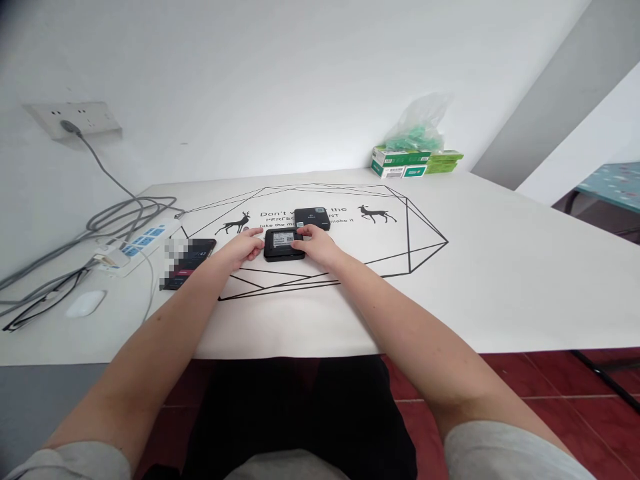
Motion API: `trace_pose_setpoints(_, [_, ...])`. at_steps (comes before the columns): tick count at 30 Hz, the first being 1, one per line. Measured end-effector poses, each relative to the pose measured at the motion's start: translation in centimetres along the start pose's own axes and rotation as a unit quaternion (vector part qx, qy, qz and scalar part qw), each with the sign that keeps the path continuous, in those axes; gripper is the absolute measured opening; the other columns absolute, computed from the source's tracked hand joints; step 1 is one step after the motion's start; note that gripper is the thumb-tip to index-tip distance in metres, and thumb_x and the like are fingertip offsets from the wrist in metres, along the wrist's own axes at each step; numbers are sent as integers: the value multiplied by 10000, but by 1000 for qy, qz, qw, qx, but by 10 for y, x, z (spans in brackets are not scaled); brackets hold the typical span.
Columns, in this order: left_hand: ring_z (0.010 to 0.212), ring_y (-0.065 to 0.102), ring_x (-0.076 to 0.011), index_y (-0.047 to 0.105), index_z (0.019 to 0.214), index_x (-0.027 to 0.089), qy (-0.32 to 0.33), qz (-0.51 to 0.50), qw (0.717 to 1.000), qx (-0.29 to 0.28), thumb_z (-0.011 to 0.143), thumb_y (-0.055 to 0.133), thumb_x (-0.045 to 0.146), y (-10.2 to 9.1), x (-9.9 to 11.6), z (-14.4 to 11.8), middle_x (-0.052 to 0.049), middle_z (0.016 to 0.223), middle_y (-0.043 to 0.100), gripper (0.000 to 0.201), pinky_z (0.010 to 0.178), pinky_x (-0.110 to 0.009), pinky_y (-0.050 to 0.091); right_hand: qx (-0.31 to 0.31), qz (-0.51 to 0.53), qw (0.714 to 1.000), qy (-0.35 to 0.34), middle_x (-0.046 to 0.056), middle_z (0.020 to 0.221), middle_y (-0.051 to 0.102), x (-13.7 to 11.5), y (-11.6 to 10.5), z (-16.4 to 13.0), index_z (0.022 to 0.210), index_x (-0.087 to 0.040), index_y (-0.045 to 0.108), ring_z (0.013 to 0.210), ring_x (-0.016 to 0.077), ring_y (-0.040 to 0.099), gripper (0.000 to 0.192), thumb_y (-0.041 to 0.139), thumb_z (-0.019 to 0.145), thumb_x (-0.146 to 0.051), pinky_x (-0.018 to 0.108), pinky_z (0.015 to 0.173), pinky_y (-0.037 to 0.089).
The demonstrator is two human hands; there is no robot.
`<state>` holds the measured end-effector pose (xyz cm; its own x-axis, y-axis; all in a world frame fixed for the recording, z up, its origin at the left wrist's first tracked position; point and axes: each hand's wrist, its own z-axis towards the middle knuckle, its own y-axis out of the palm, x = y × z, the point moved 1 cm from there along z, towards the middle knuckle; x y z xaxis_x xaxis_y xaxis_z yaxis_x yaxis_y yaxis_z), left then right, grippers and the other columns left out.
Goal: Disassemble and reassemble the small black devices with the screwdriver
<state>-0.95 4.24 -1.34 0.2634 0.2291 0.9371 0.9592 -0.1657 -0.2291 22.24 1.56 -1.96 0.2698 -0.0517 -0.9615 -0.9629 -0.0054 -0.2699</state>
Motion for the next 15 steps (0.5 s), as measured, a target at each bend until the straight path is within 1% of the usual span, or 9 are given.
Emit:
trace_pose_setpoints(2, [457,422,-137,597,1504,132,-2,-1,1000,-3,633,676,118,1,1,2,72,550,507,874,498,-290,278,-5,-21,1000,-3,91,1310,759,0,0,0,1166,-217,696,1058,221,710,434,841,761,-275,361,932,575])
trace_pose_setpoints(4, [482,466,-145,650,1397,148,0,-6,1000,1,620,676,109,1,0,5,59,566,529,778,502,-284,287,-7,-44,999,-1,65,1172,781,0,0,0,1187,-222,694,979,212,706,466,850,753,-287,376,941,568])
trace_pose_setpoints(6, [524,523,-159,663,1314,167,3,-10,1000,10,615,675,94,1,-1,7,45,586,556,703,514,-275,314,-6,-64,998,1,33,1036,772,-1,0,-1,1197,-227,695,900,204,689,482,856,747,-295,382,925,559])
trace_pose_setpoints(9, [585,586,-171,652,1249,190,4,-12,1000,16,628,680,77,2,-3,8,25,627,603,631,546,-270,374,-7,-81,997,-7,-9,904,725,-1,1,-2,1197,-233,695,817,191,659,499,864,731,-291,373,881,545])
trace_pose_setpoints(13, [609,603,-158,641,1199,198,18,-39,999,20,708,717,82,3,-5,8,20,675,615,510,590,-268,450,-19,-78,997,-18,-57,771,648,1,2,-2,1232,-235,684,748,183,624,563,871,704,-295,368,842,532])
trace_pose_setpoints(15, [594,584,-141,643,1162,193,32,-56,997,33,751,732,89,5,-5,8,23,699,609,433,575,-261,453,-18,-68,997,-19,-55,788,643,4,2,0,1235,-239,690,760,185,623,578,877,694,-319,379,858,537])
